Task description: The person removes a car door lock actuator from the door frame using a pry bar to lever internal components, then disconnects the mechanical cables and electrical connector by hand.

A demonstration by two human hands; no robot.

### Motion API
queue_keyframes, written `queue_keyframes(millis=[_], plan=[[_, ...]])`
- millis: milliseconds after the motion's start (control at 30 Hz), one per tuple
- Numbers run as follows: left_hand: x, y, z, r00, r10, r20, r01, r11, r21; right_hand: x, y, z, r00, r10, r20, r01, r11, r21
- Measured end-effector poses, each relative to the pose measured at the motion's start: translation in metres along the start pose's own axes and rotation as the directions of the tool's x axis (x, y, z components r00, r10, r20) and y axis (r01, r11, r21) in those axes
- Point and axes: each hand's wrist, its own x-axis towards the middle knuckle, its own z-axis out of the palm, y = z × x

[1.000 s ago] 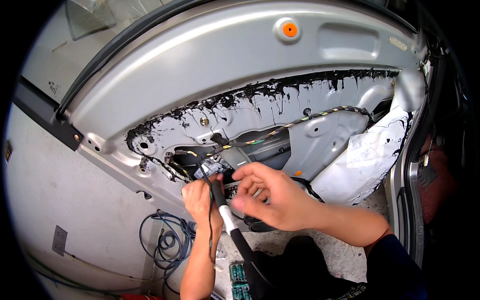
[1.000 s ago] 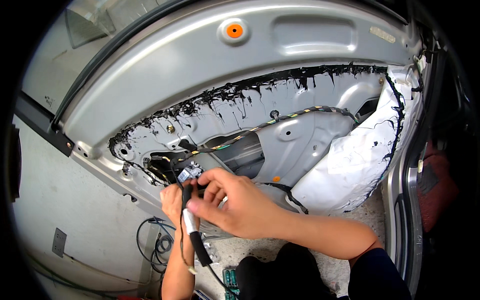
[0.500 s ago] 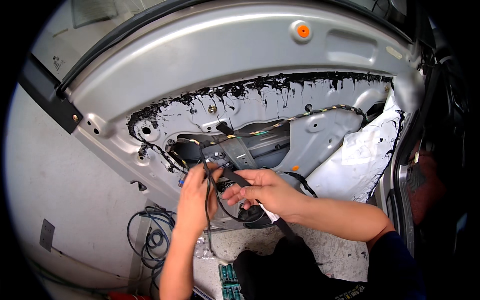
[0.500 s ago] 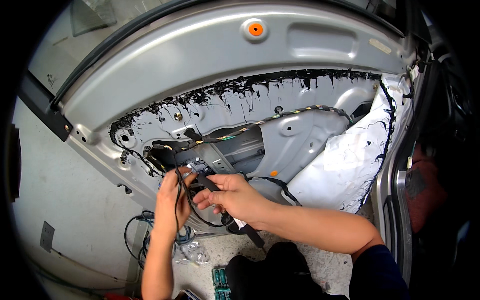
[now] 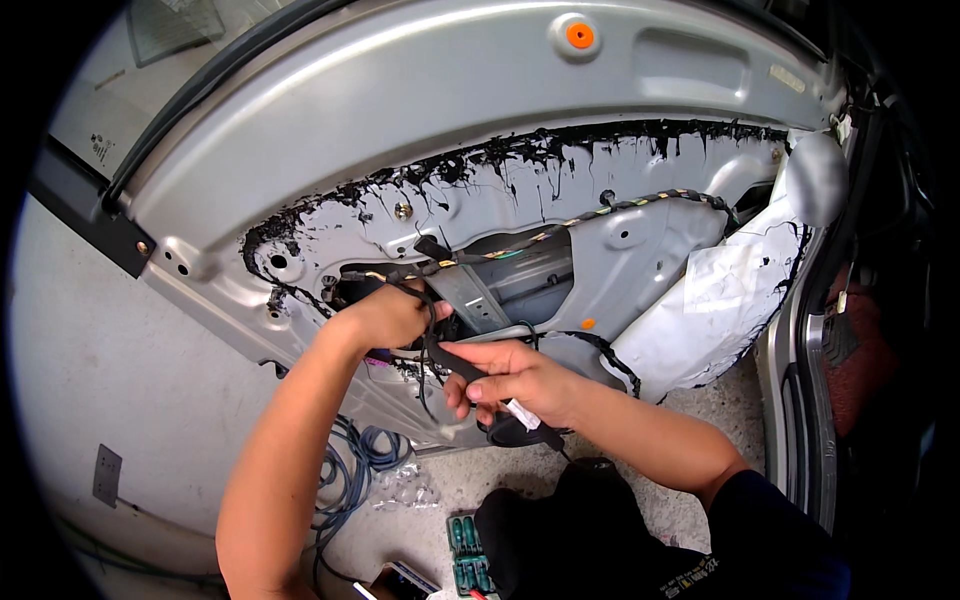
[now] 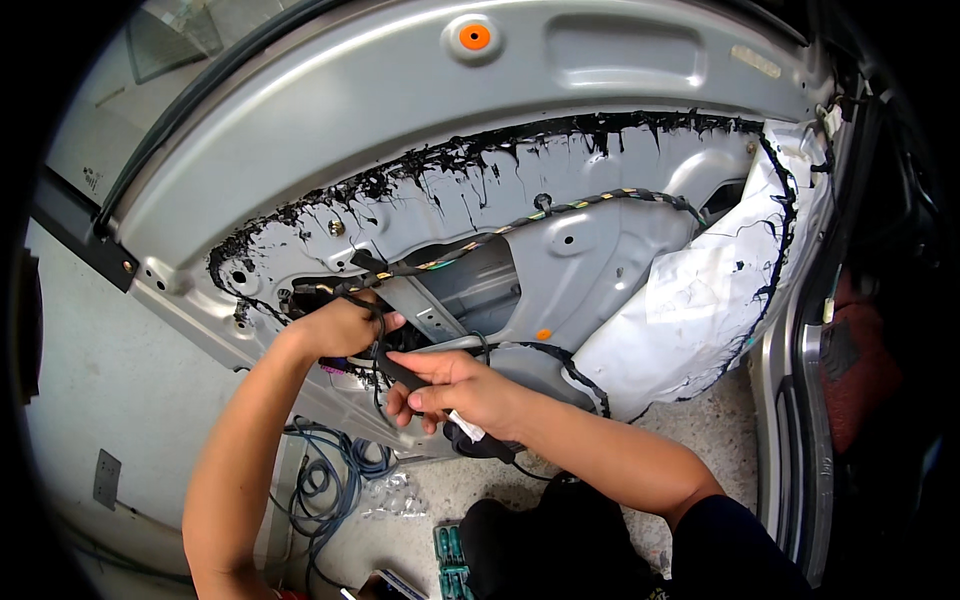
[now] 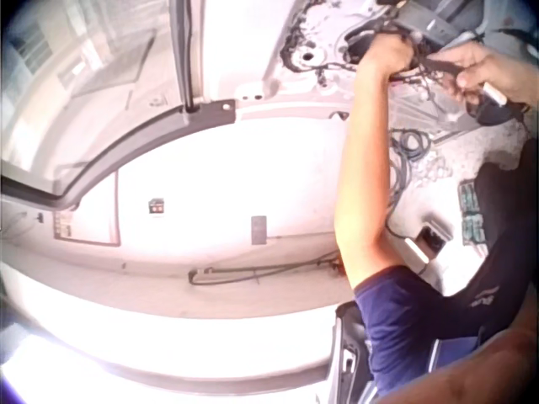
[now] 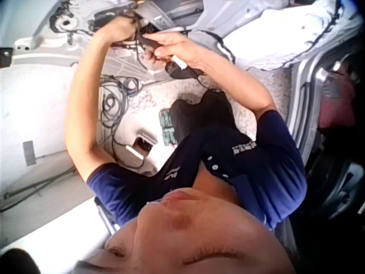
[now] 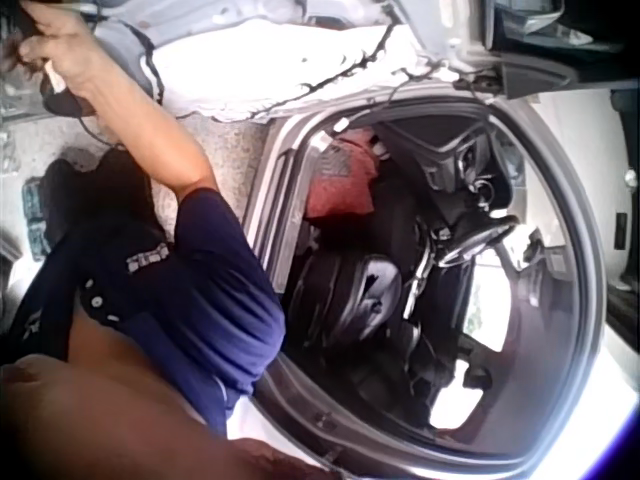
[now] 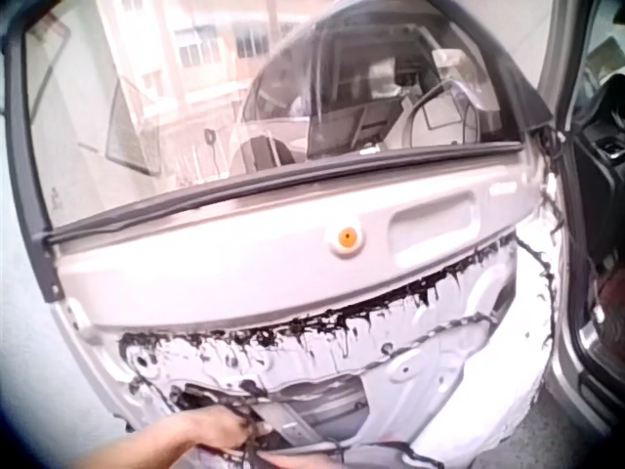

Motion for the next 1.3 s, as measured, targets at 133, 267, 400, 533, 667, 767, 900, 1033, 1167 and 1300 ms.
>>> queue_keyframes(millis=[133,267,400,533,667,767,900,1033,1167,1300], plan=[[0.011,-0.005,-0.001,0.993,-0.094,0.07,0.097,0.995,-0.035,0.004,-0.002,-0.008,0.998,0.015,0.055,-0.018,0.998,0.059],[0.019,-0.009,0.001,0.983,-0.127,0.133,0.14,0.985,-0.096,0.005,-0.003,-0.01,0.998,0.044,0.054,-0.047,0.997,0.058],[0.018,-0.003,0.0,0.976,-0.202,0.086,0.191,0.975,0.116,0.004,-0.009,-0.003,0.996,0.086,-0.004,-0.085,0.992,0.092],[-0.007,0.005,-0.004,0.922,-0.297,-0.246,0.35,0.913,0.209,0.003,-0.023,0.007,0.993,0.11,-0.048,-0.103,0.987,0.127],[-0.018,0.024,-0.002,0.878,-0.281,-0.387,0.368,0.914,0.171,-0.011,-0.035,0.021,0.987,0.112,-0.113,-0.102,0.991,0.092],[-0.021,0.024,0.009,0.798,-0.193,-0.571,0.31,0.944,0.114,-0.022,-0.037,0.023,0.99,0.079,-0.114,-0.08,0.997,-0.002],[-0.041,0.025,0.01,0.781,-0.153,-0.606,0.293,0.946,0.139,-0.029,-0.032,0.017,0.996,0.06,-0.068,-0.072,0.977,-0.203],[-0.055,0.034,0.023,0.711,-0.074,-0.7,0.226,0.966,0.128,-0.042,-0.031,0.01,0.999,0.046,-0.003,-0.044,0.935,-0.352],[-0.064,0.044,0.036,0.583,-0.1,-0.806,0.077,0.995,-0.068,-0.055,-0.032,0.006,0.995,0.088,-0.054,-0.102,0.904,-0.414],[-0.079,0.049,0.056,0.45,-0.206,-0.869,0.031,0.976,-0.215,-0.059,-0.013,0.01,0.984,0.164,-0.074,-0.178,0.949,-0.26]])
